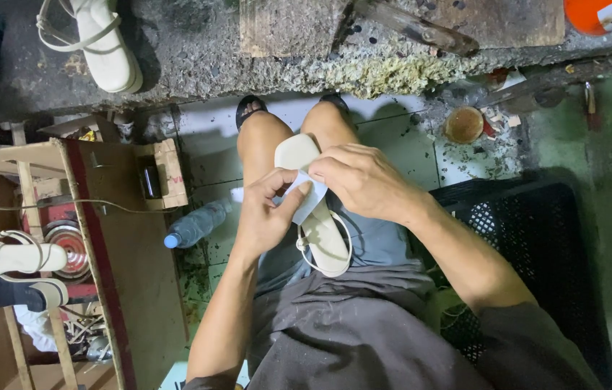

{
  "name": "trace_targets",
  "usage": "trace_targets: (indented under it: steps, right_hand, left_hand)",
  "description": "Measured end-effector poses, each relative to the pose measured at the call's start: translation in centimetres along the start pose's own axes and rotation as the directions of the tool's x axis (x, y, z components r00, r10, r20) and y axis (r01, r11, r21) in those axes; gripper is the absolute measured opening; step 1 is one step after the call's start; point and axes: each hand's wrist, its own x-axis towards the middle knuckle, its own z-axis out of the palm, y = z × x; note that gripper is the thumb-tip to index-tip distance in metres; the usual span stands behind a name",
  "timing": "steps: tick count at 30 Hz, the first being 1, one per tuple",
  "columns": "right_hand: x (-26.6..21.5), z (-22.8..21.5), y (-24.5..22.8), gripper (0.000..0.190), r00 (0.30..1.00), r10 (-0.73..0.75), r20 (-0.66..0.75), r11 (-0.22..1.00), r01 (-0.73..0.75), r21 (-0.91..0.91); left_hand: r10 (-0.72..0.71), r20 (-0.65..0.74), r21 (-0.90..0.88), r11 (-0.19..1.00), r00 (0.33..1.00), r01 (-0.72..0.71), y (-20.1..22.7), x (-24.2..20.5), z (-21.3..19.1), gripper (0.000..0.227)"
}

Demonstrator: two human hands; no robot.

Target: Assembling sandal straps by applying adhesive and pressing them into the sole using hands and a small hammer.

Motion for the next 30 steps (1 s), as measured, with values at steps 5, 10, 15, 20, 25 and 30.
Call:
trace_targets:
  steps: [5,10,15,20,25,30]
  right_hand:
    - [-0.5,0.8,0.7,0.009,0.999,0.044,-0.008,0.998,-0.043,0.037]
    - [-0.5,0.9,0.9,0.009,0.997,0.069,-0.018,0.997,-0.068,0.038]
    - [-0.5,0.5,1.0,0.009,1.000,-0.003,0.025,0.996,0.006,-0.094]
    - [-0.1,0.4,0.8,0.009,0.999,0.034,-0.003,0.999,-0.034,-0.005]
    - [-1.5,2.6,2.5,0.005,0.989,0.132,-0.061,0.989,-0.127,0.082]
    - [-2.0,2.3,3.7,0.008,0.822,0.551,-0.141,0.756,-0.420,0.502]
  left_hand:
    - [-0.039,0.010,-0.051,0.998,0.999,0.039,-1.0,0.1,0.0,0.002]
    - [-0.069,-0.002,-0.070,0.995,0.998,0.068,-0.9,0.3,0.2,0.003]
    - [-0.073,-0.023,0.106,0.992,0.997,0.075,-0.3,0.2,0.4,0.002]
    - [-0.084,-0.016,0.101,0.991,0.996,0.085,-0.8,0.6,0.5,0.003]
    - [-0.095,-0.022,0.074,0.993,0.995,0.097,-1.2,0.8,0.7,0.004]
    - [-0.143,-0.054,-0.073,0.988,0.988,0.139,0.0,3.0,0.5,0.014]
